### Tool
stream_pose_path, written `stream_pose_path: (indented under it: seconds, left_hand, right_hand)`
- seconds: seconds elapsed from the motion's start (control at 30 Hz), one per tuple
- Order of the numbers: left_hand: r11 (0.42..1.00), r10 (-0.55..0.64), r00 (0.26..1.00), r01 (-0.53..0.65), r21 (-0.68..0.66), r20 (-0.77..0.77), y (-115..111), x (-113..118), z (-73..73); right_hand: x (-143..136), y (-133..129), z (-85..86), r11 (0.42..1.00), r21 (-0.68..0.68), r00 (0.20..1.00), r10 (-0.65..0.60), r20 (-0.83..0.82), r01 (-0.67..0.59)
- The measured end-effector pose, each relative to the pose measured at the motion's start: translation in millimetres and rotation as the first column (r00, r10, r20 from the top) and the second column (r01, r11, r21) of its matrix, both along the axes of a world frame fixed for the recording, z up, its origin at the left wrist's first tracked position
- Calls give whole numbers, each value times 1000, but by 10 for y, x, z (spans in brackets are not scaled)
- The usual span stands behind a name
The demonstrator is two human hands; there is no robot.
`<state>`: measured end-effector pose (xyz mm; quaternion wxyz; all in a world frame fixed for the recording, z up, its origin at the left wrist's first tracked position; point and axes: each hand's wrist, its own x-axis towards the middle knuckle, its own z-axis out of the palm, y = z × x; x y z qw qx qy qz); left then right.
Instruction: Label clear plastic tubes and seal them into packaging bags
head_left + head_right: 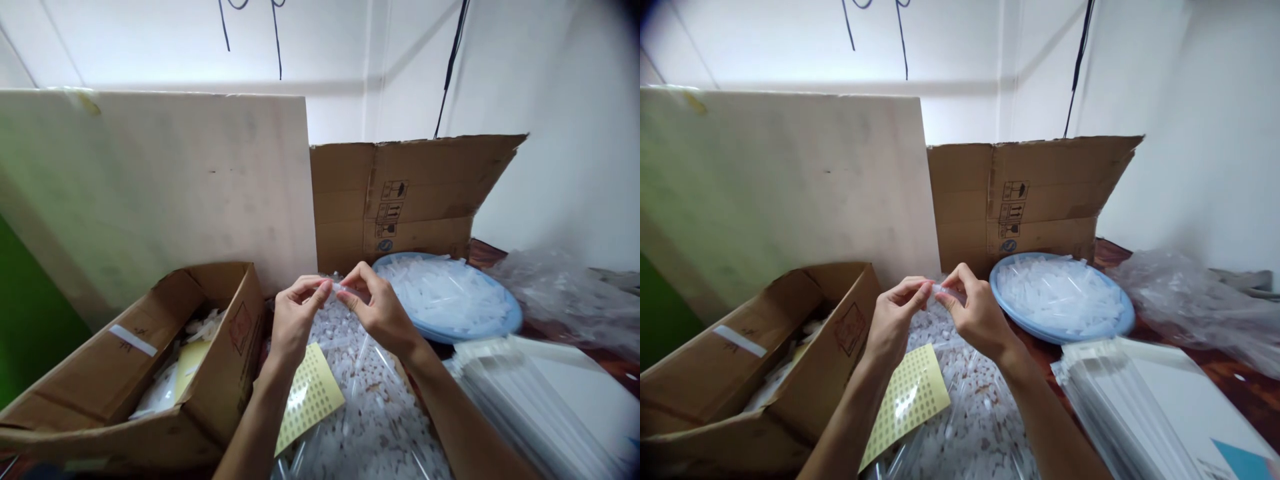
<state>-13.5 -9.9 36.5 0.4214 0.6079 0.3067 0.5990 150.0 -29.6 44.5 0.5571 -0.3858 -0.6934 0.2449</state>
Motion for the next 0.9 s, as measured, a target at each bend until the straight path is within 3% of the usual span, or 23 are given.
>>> stream_pose_path:
  seconds: [0.17,0.37,0.5,0.6,0.7,0.77,0.9]
  left_hand:
    - [999,0,1000,0,-37,-4,8,63,-30]
    - [998,-43,999,44,-49,16,25,84,-39]
    - [992,-78,990,66,-108,-117,133,-12,-85]
    - [990,-80,919,29,-137,-387,295,-82,-289]
    - [996,74,680,-88,19,-730,427,-82,-624]
    - [992,118,599,-109,65,-792,461,-54,-840]
    - [991,129,598,-111,78,-791,455,-13,-1061]
  right_hand:
    - [41,14,14,1000,21,999,-16,38,15]
    - [49,57,-9,1000,-12,999,25,-28,-25]
    - [104,125,-48,996,-77,999,40,20,-38]
    - [170,168,-69,997,-69,988,-22,151,33]
    - [245,173,-54,998,-30,982,-56,181,62]
    - [288,155,-29,998,-16,984,-64,167,67]
    - [332,108,19,996,2,983,-90,160,91]
